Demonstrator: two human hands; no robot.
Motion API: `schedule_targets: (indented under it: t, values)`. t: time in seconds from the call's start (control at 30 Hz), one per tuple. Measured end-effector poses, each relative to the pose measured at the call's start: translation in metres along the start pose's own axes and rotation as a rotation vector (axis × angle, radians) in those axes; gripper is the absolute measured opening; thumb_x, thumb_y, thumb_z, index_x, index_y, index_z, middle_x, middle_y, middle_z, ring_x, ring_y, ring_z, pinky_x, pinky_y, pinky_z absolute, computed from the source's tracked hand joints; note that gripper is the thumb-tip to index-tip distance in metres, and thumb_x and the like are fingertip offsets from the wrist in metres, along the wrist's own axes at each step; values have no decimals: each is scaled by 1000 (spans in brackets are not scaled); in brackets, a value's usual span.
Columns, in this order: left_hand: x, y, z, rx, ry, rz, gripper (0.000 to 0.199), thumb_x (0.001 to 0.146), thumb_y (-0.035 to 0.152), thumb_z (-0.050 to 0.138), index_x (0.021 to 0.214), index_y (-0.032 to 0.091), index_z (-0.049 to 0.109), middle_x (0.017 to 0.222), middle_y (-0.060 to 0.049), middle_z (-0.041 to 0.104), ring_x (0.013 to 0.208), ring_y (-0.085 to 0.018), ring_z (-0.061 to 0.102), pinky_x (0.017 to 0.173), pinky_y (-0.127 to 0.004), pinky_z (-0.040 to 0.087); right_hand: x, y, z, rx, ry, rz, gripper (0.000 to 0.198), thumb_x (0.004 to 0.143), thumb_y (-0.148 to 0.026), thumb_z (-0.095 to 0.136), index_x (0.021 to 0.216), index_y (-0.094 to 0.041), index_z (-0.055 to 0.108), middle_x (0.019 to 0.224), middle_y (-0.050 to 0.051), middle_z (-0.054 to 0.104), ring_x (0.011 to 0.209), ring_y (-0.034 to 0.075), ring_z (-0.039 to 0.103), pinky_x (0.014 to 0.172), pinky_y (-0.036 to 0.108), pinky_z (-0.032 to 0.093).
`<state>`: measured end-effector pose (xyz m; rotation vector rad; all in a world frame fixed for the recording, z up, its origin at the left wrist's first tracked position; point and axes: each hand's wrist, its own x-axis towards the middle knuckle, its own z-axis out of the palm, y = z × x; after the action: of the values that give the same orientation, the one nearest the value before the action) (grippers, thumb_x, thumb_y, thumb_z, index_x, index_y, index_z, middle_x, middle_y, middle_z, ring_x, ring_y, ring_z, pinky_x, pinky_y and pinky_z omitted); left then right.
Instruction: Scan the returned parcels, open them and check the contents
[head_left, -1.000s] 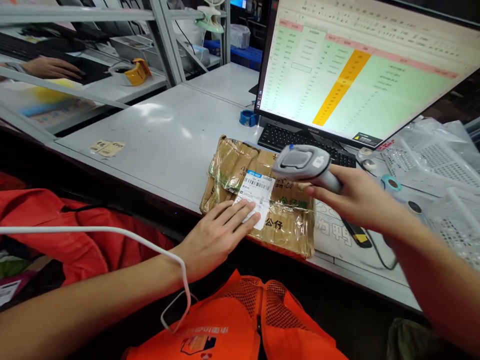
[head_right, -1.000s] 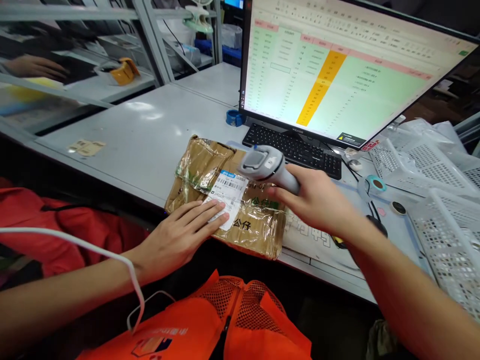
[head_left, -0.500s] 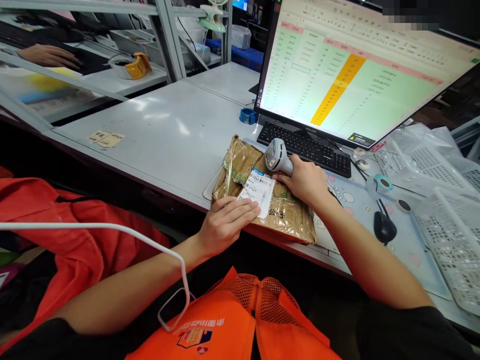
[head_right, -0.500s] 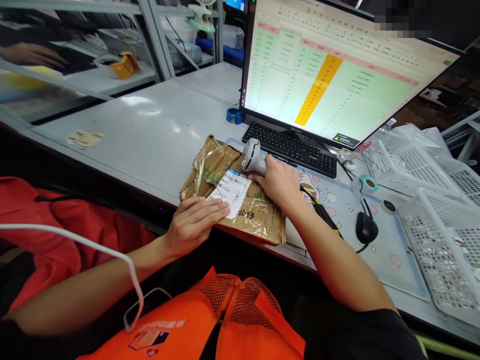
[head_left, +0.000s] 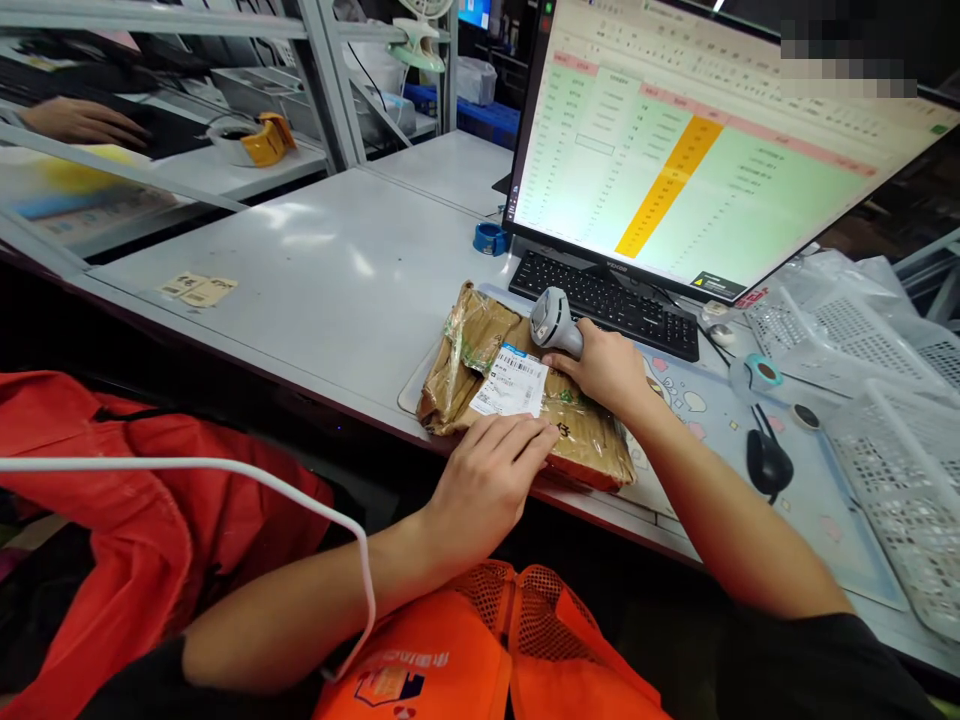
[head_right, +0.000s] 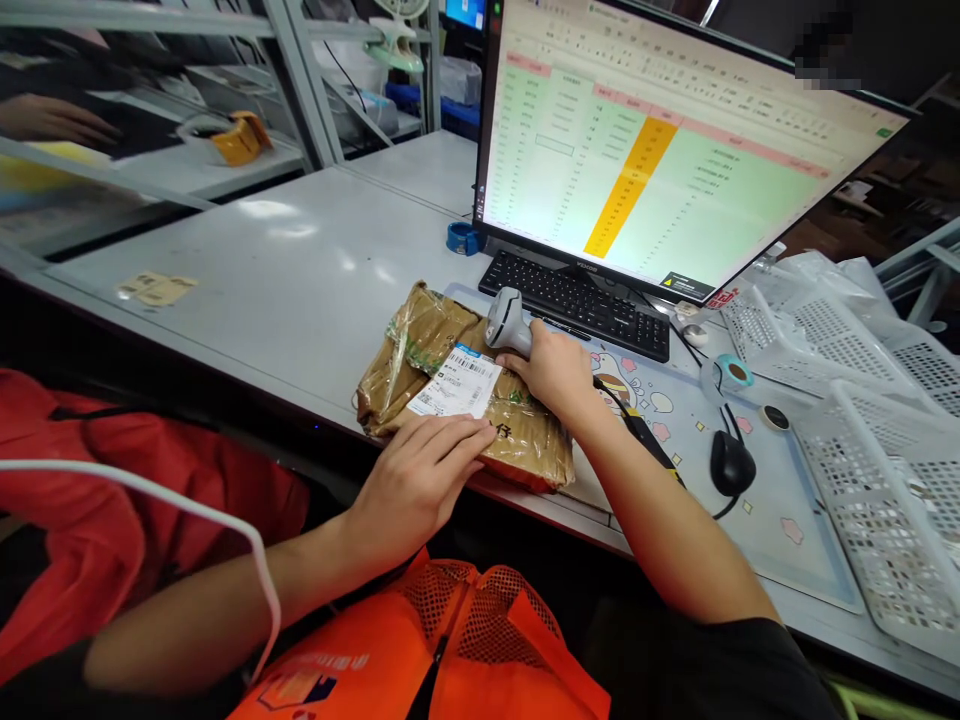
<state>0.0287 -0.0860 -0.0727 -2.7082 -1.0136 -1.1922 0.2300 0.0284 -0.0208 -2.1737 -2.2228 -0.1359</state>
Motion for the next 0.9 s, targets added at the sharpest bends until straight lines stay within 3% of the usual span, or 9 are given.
schedule_targets:
  t: [0.17,0.3,0.37,0.47,0.67,0.77,0.9]
  values:
    - [-19,-6,39,-28,325,13,33,98,0,55,125,13,70,116,-7,80,106,-21,73,98,-36,47,-2,1,-1,24,3,14,57,89,-73,66,113,-22,62,101,15,76,93,36,71,70,36,44]
    - [-27,-9,53,0,437,40,38,98,-1,54,128,16,70,113,-5,82,104,-18,75,97,-33,46,0,1,-3,45,0,20,59,88,-72,67,116,-21,64,102,15,76,92,34,70,72,36,46]
    - [-30,-9,53,-1,440,46,40,98,0,56,132,18,69,113,-4,82,104,-18,76,96,-32,47,3,5,-16,80,-4,18,57,87,-71,68,113,-20,66,100,13,75,89,31,69,72,35,46]
    - [-33,-7,45,-25,402,41,42,99,1,55,134,20,68,116,-4,81,106,-17,75,95,-32,47,1,16,-58,176,-61,-16,50,89,-69,67,98,-20,69,87,8,72,76,23,64,66,33,45]
    - [-24,-10,35,-30,339,65,39,99,0,54,128,19,69,118,-3,81,107,-18,74,95,-34,46,-31,48,-149,345,-488,-142,60,85,-76,68,97,-17,71,64,-1,54,57,13,55,49,25,39]
    - [-20,-11,36,-21,351,76,37,99,-1,54,127,17,69,118,-4,80,107,-19,74,95,-35,46,-42,54,-166,361,-621,-195,61,84,-75,72,99,-16,72,63,-3,52,55,10,52,45,23,37]
    - [-20,-11,37,-24,359,85,37,98,-2,55,126,16,70,116,-4,81,107,-20,74,93,-35,46,-46,50,-173,286,-688,-144,68,85,-82,63,94,-15,69,58,-6,46,45,6,41,38,22,32]
